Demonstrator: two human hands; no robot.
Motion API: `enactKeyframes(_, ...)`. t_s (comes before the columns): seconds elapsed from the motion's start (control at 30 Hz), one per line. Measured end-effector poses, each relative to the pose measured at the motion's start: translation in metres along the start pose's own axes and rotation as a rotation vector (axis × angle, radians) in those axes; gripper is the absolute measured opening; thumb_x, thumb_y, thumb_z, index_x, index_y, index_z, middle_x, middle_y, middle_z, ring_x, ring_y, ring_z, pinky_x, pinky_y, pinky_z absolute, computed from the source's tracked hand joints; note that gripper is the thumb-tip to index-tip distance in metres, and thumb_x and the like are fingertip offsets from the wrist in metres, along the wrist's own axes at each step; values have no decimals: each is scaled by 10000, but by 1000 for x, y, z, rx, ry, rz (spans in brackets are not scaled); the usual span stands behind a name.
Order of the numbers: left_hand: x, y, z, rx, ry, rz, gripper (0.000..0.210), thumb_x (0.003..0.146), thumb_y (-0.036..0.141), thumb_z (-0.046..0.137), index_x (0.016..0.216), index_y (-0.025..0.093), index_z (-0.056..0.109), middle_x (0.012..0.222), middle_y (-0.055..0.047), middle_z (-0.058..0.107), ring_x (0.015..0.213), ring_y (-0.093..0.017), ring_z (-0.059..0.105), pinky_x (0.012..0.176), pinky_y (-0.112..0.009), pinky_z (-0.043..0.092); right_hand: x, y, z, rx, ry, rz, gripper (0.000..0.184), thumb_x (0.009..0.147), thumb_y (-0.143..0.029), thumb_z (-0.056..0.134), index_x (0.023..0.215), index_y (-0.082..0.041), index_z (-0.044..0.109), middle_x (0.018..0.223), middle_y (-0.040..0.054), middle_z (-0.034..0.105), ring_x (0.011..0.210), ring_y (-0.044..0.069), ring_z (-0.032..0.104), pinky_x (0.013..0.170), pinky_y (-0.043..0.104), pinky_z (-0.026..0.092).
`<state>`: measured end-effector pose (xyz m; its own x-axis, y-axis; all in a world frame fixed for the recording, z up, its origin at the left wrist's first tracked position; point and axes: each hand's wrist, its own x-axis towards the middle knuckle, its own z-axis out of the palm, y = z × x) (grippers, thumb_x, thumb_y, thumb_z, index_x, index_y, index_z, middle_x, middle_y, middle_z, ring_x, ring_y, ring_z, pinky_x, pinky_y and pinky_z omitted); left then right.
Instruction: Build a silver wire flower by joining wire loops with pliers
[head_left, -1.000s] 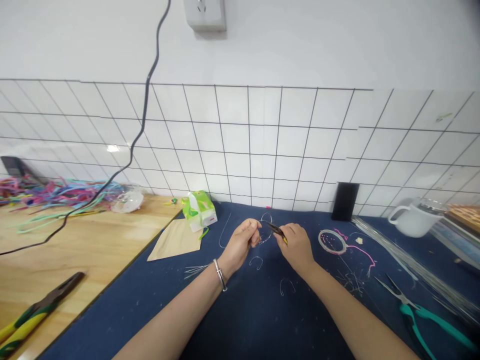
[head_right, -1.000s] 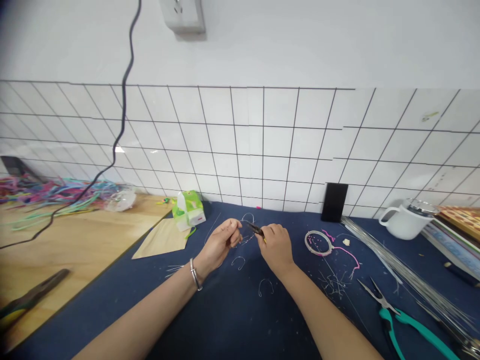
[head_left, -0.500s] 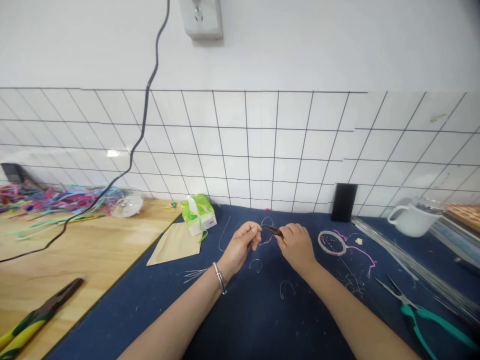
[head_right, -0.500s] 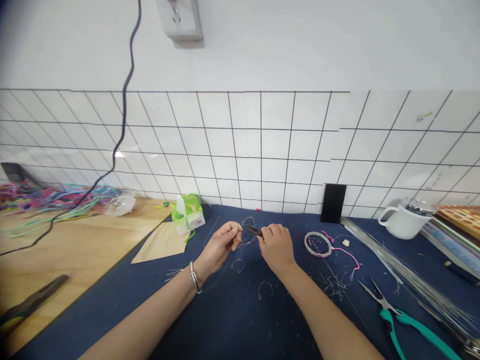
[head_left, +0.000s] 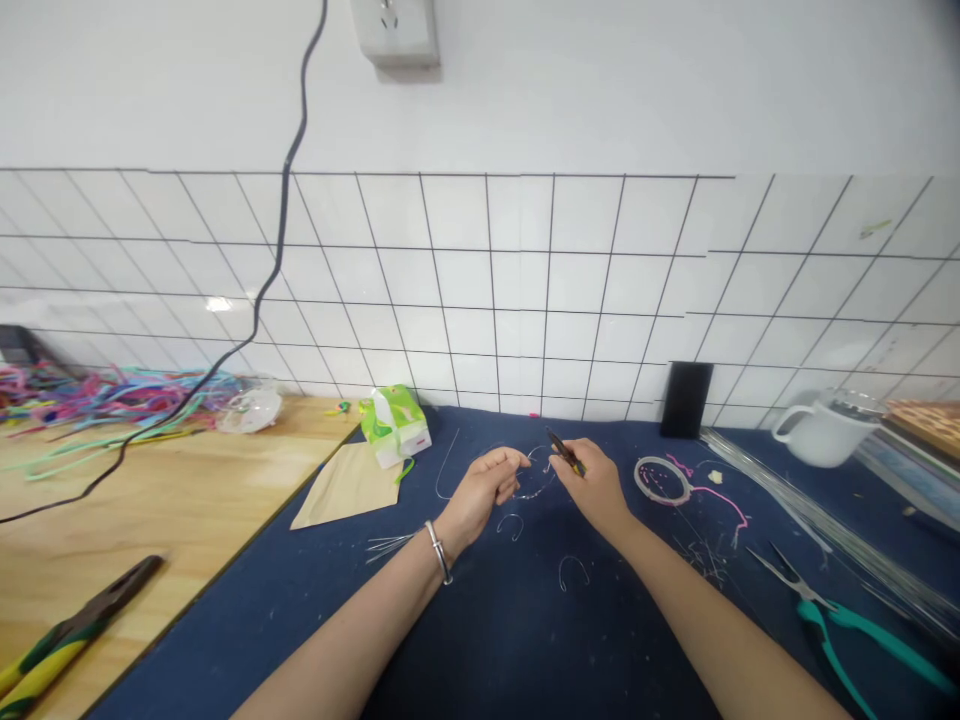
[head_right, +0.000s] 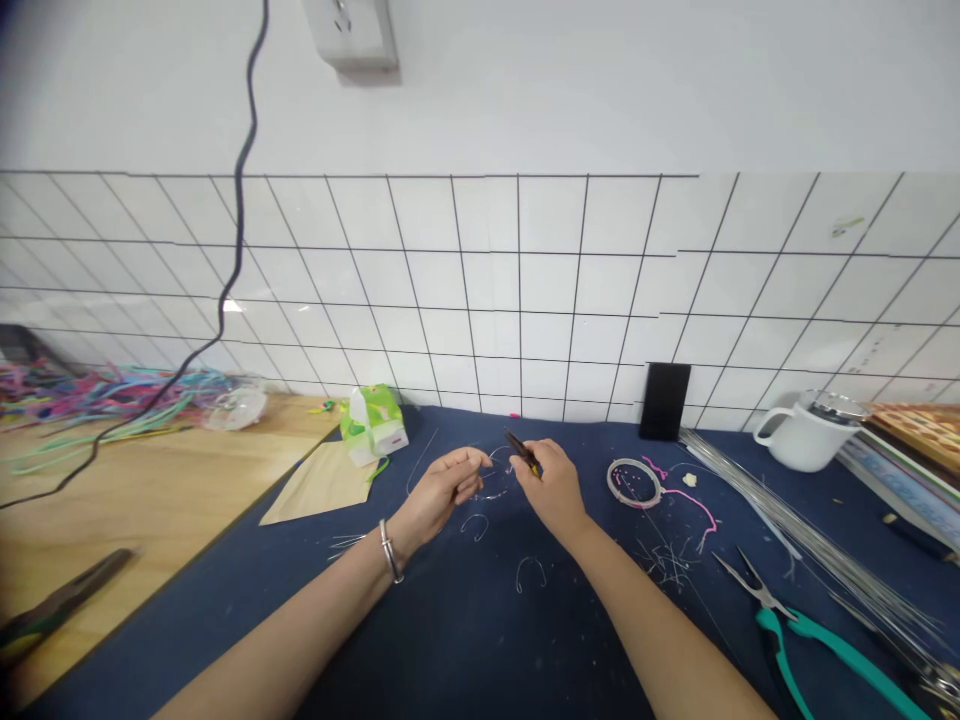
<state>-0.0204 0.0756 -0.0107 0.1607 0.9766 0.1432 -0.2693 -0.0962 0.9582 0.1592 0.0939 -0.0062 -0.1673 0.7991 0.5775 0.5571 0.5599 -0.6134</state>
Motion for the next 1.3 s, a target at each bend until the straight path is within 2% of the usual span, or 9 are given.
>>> enactKeyframes(0.1,-1,-2,2,5,-56,-49,212,810,335,532,822,141,616,471,83,303,403,-55,279,567,-234,359,1,-1,-2,47,-36,37,163,823,-309,488,858,-206,609,813,30,593,763,163,547,720,274,410)
enactKeyframes(0.27,-3,-4,4,25,-127,-69,216,827,328,505,836,144,618,475,75,373,389,-55,342,675,-282,409,2,0,-2,28,-70,53,152,818,-295,477,750,-198,572,722,16,564,693,151,521,657,259,396)
enactKeyframes(0.47,-4,-2,7,125,-121,-29,223,814,350,529,814,145,616,489,51,455,413,-68,386,621,-259,412,2,-1,-1,11,-67,29,157,831,-294,464,750,-198,557,734,17,556,707,149,521,658,253,393)
enactKeyframes(0.63,-2,-5,4,168,-42,15,221,807,353,537,806,143,606,470,59,436,403,-55,348,523,-205,363,1,-1,0,-84,-48,-57,175,857,-306,451,795,-192,568,772,34,561,761,159,519,690,259,390)
enactKeyframes(0.73,1,-5,-1,173,59,44,228,814,366,527,824,148,594,493,59,431,405,-47,324,460,-177,300,1,-5,-3,-246,-23,-143,220,874,-348,446,850,-173,577,805,56,565,795,175,504,729,283,370)
enactKeyframes(0.83,3,-2,-4,173,121,67,238,816,380,525,847,153,588,506,60,417,419,-48,320,433,-168,261,0,-11,-6,-455,-59,-220,278,870,-407,452,828,-166,582,783,67,557,786,189,481,725,304,335)
enactKeyframes(1.0,4,3,-5,194,139,96,241,805,383,537,833,151,595,519,54,431,449,-55,346,442,-169,270,-2,-20,-8,-675,-99,-243,288,857,-428,474,770,-171,569,757,66,539,766,196,447,699,317,284)
enactKeyframes(1.3,3,-2,-5,247,150,117,248,802,389,537,828,149,594,536,48,438,478,-64,355,463,-174,276,-2,-25,-10,-763,-73,-241,310,865,-435,457,743,-170,563,732,62,524,751,189,425,680,310,247)
